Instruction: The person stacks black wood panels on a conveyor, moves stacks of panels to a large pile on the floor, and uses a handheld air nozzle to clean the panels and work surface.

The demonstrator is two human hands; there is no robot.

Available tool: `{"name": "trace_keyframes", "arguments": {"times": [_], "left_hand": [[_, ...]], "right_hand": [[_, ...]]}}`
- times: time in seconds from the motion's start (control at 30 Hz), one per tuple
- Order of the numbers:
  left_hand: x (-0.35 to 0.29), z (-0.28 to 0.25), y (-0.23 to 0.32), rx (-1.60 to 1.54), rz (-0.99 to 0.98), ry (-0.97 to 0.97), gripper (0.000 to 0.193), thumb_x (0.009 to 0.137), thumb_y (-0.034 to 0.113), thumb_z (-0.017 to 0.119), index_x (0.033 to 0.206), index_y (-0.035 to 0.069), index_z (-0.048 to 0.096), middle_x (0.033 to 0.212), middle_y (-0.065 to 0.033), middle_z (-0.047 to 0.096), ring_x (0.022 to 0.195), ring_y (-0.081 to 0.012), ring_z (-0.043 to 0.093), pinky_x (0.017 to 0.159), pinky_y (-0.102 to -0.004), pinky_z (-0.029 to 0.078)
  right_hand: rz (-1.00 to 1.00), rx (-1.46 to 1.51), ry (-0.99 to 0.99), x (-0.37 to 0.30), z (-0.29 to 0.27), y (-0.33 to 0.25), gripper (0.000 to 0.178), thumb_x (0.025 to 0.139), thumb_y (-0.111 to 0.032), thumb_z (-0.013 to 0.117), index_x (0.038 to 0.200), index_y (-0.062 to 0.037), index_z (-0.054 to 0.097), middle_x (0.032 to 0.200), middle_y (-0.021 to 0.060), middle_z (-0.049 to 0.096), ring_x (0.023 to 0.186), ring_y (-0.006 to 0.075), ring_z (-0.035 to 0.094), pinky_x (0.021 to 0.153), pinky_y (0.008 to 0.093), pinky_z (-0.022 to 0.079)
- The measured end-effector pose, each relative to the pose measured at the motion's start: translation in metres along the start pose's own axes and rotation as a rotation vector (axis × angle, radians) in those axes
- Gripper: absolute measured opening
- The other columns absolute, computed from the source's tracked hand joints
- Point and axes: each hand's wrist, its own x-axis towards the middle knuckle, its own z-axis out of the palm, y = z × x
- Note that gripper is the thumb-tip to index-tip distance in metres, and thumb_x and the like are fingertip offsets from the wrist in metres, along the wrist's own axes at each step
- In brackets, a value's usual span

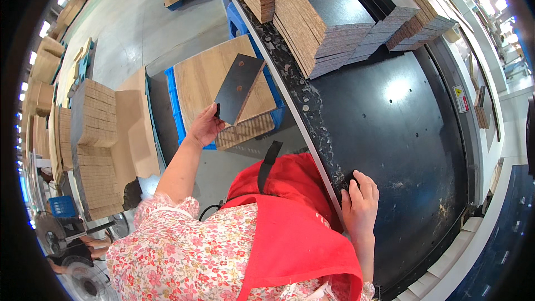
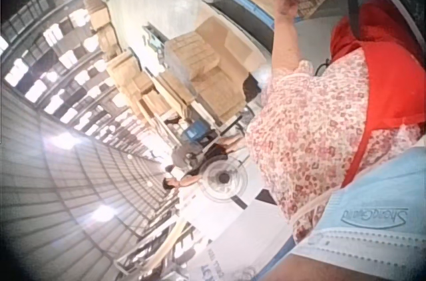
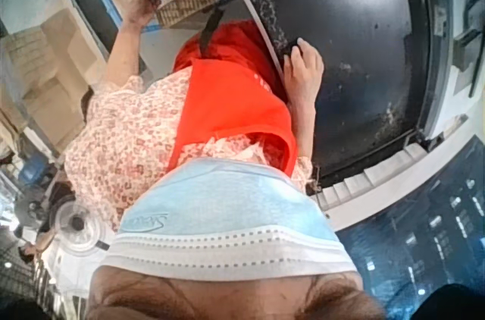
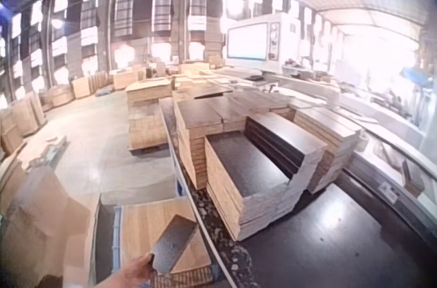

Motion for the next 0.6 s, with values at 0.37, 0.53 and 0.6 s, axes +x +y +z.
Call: {"name": "trace_keyframes", "arguments": {"times": [0.37,0.53,0.6], "left_hand": [[0.009,-0.026,-0.028,-0.218,-0.038,0.063,0.023,0.094,0.037,0.063,0.104,0.017,0.063,0.090,-0.0001,0.066,0.081,-0.0155,0.062,0.063,-0.0277,0.051],[0.032,-0.031,-0.035,-0.206,-0.008,0.254,0.023,0.095,0.039,0.061,0.101,0.017,0.059,0.088,-0.0019,0.060,0.078,-0.0166,0.055,0.059,-0.0273,0.044],[0.050,-0.034,-0.038,-0.164,0.013,0.300,0.024,0.098,0.039,0.057,0.100,0.016,0.057,0.086,-0.0014,0.059,0.075,-0.0153,0.053,0.059,-0.0263,0.044]], "right_hand": [[0.051,0.043,0.047,-0.009,0.008,-0.007,0.023,0.076,-0.002,0.070,0.097,0.0020,0.064,0.124,0.0164,0.059,0.116,0.0354,0.055,0.098,0.0453,0.043],[0.050,0.034,0.039,-0.010,0.010,-0.007,0.021,0.076,-0.002,0.070,0.095,0.0035,0.064,0.127,0.0181,0.057,0.118,0.0354,0.053,0.099,0.0451,0.041],[0.048,0.035,0.029,-0.013,0.012,-0.006,0.021,0.076,-0.001,0.069,0.096,0.0042,0.065,0.127,0.0185,0.057,0.119,0.0355,0.053,0.100,0.0449,0.040]]}}
